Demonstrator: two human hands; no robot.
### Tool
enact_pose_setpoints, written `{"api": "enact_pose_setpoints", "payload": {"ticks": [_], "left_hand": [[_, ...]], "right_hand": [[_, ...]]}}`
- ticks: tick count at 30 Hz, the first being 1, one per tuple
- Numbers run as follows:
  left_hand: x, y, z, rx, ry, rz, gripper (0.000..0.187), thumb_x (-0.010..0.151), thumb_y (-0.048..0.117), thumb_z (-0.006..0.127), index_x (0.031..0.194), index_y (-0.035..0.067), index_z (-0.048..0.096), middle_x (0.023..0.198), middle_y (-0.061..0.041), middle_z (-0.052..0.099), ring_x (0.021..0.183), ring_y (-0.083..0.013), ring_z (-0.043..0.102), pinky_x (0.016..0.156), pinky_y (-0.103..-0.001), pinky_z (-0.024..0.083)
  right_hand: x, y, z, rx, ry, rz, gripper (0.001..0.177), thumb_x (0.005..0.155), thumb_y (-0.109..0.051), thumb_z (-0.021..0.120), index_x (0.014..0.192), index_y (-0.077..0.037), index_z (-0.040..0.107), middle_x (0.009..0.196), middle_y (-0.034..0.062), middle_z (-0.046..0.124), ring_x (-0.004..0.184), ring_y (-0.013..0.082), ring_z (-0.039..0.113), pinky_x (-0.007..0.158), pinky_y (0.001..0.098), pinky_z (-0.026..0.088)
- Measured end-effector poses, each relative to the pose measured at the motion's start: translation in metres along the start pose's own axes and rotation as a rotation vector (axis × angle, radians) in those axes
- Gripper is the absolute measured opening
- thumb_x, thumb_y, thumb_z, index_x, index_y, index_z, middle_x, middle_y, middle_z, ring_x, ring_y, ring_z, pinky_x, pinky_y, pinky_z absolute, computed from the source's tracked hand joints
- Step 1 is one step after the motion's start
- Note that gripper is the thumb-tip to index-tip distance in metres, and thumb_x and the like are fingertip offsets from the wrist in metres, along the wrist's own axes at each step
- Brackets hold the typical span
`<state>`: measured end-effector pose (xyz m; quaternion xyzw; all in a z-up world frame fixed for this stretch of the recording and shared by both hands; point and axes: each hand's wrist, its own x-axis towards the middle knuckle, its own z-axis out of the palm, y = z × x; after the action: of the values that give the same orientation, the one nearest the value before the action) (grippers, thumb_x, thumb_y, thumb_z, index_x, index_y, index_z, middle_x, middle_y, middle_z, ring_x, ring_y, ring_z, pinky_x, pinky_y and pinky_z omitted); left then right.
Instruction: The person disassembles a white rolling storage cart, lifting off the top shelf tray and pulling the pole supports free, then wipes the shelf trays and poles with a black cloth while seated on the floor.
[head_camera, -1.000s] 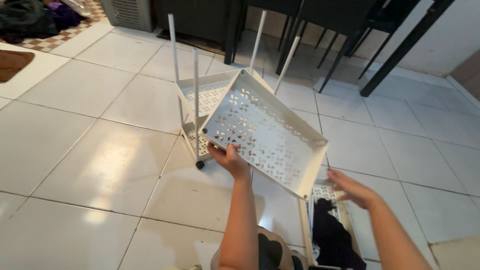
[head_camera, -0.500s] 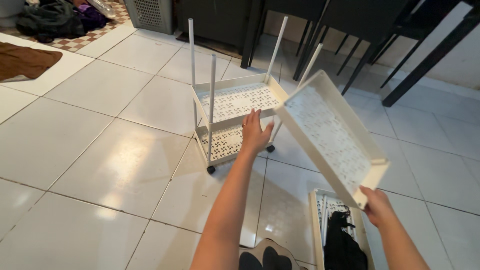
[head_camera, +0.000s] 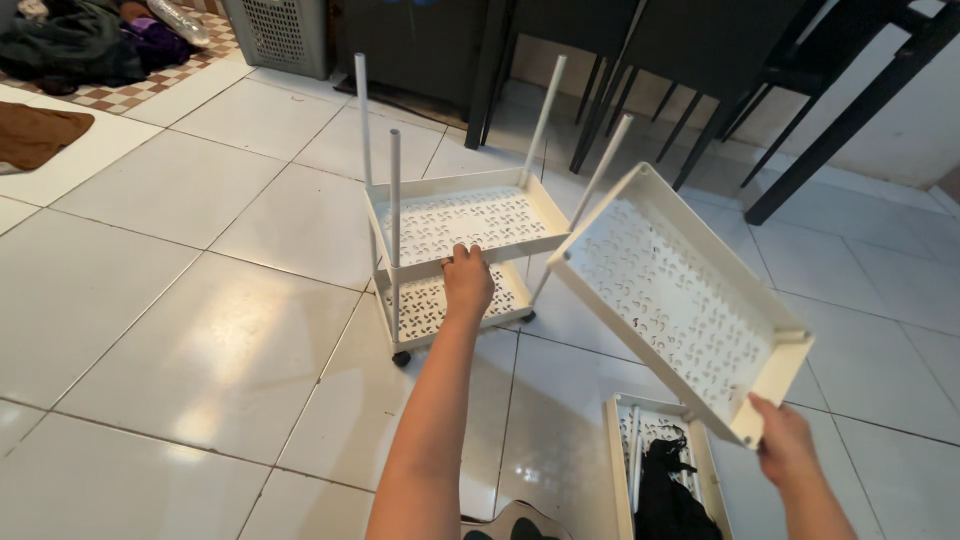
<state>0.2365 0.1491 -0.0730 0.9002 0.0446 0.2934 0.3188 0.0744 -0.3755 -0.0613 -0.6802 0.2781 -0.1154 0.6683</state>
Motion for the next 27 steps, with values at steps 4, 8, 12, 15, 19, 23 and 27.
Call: {"api": "enact_pose_setpoints", "payload": {"ticks": [4, 8, 12, 15, 19, 23, 27], "left_hand": [[-0.002, 0.006, -0.003, 0.036, -0.215, -0.033, 0.036, 0.083, 0.010, 0.065, 0.118, 0.001, 0.065, 0.125, -0.024, 0.054, 0.111, -0.0472, 0.057, 0.102, -0.052, 0.045], [-0.009, 0.016, -0.009, 0.149, -0.482, 0.052, 0.037, 0.092, 0.015, 0.058, 0.128, 0.010, 0.065, 0.134, -0.022, 0.054, 0.122, -0.0425, 0.054, 0.102, -0.056, 0.044], [-0.014, 0.038, -0.023, 0.348, -0.836, 0.108, 0.038, 0.090, 0.019, 0.063, 0.124, 0.004, 0.073, 0.142, -0.021, 0.056, 0.141, -0.0393, 0.040, 0.113, -0.052, 0.038], [-0.037, 0.052, -0.041, 0.383, -0.764, 0.094, 0.034, 0.092, 0.016, 0.066, 0.124, 0.007, 0.071, 0.143, -0.025, 0.046, 0.126, -0.0432, 0.052, 0.104, -0.047, 0.047], [-0.070, 0.069, -0.064, 0.413, -0.585, 0.277, 0.025, 0.095, 0.011, 0.061, 0.114, 0.008, 0.077, 0.133, -0.016, 0.061, 0.123, -0.0350, 0.060, 0.096, -0.045, 0.056], [-0.078, 0.082, -0.076, 0.459, -0.638, 0.339, 0.029, 0.085, 0.012, 0.070, 0.114, 0.005, 0.075, 0.134, -0.015, 0.058, 0.125, -0.0343, 0.057, 0.091, -0.042, 0.058], [-0.078, 0.075, -0.086, 0.436, -0.670, 0.340, 0.028, 0.089, 0.012, 0.065, 0.114, 0.012, 0.075, 0.126, -0.014, 0.063, 0.123, -0.0366, 0.057, 0.092, -0.045, 0.056]], "right_hand": [[-0.032, -0.059, 0.006, -0.002, -0.004, -0.184, 0.048, 0.098, -0.015, 0.067, 0.135, 0.014, 0.057, 0.121, 0.0181, 0.068, 0.099, 0.0273, 0.068, 0.080, 0.0370, 0.054], [-0.092, -0.126, 0.026, -0.013, -0.064, -0.326, 0.050, 0.094, -0.014, 0.067, 0.139, 0.005, 0.060, 0.116, 0.0154, 0.070, 0.091, 0.0240, 0.069, 0.069, 0.0354, 0.052], [-0.150, -0.196, 0.048, -0.028, -0.074, -0.416, 0.050, 0.092, -0.015, 0.069, 0.138, 0.003, 0.062, 0.113, 0.0137, 0.072, 0.082, 0.0204, 0.070, 0.058, 0.0314, 0.051], [-0.184, -0.239, 0.061, -0.083, -0.072, -0.478, 0.044, 0.093, -0.020, 0.069, 0.132, -0.001, 0.067, 0.105, 0.0098, 0.071, 0.072, 0.0182, 0.066, 0.045, 0.0329, 0.039], [-0.202, -0.281, 0.084, -0.131, -0.041, -0.466, 0.035, 0.095, -0.026, 0.070, 0.124, -0.005, 0.071, 0.096, 0.0065, 0.068, 0.065, 0.0188, 0.055, 0.041, 0.0369, 0.026], [-0.193, -0.301, 0.095, -0.043, -0.096, -0.414, 0.035, 0.095, -0.026, 0.069, 0.122, -0.004, 0.068, 0.102, 0.0080, 0.070, 0.078, 0.0198, 0.064, 0.056, 0.0362, 0.043], [-0.169, -0.323, 0.101, 0.002, -0.172, -0.315, 0.042, 0.094, -0.029, 0.071, 0.125, -0.002, 0.064, 0.111, 0.0096, 0.070, 0.091, 0.0218, 0.068, 0.068, 0.0384, 0.051]]}}
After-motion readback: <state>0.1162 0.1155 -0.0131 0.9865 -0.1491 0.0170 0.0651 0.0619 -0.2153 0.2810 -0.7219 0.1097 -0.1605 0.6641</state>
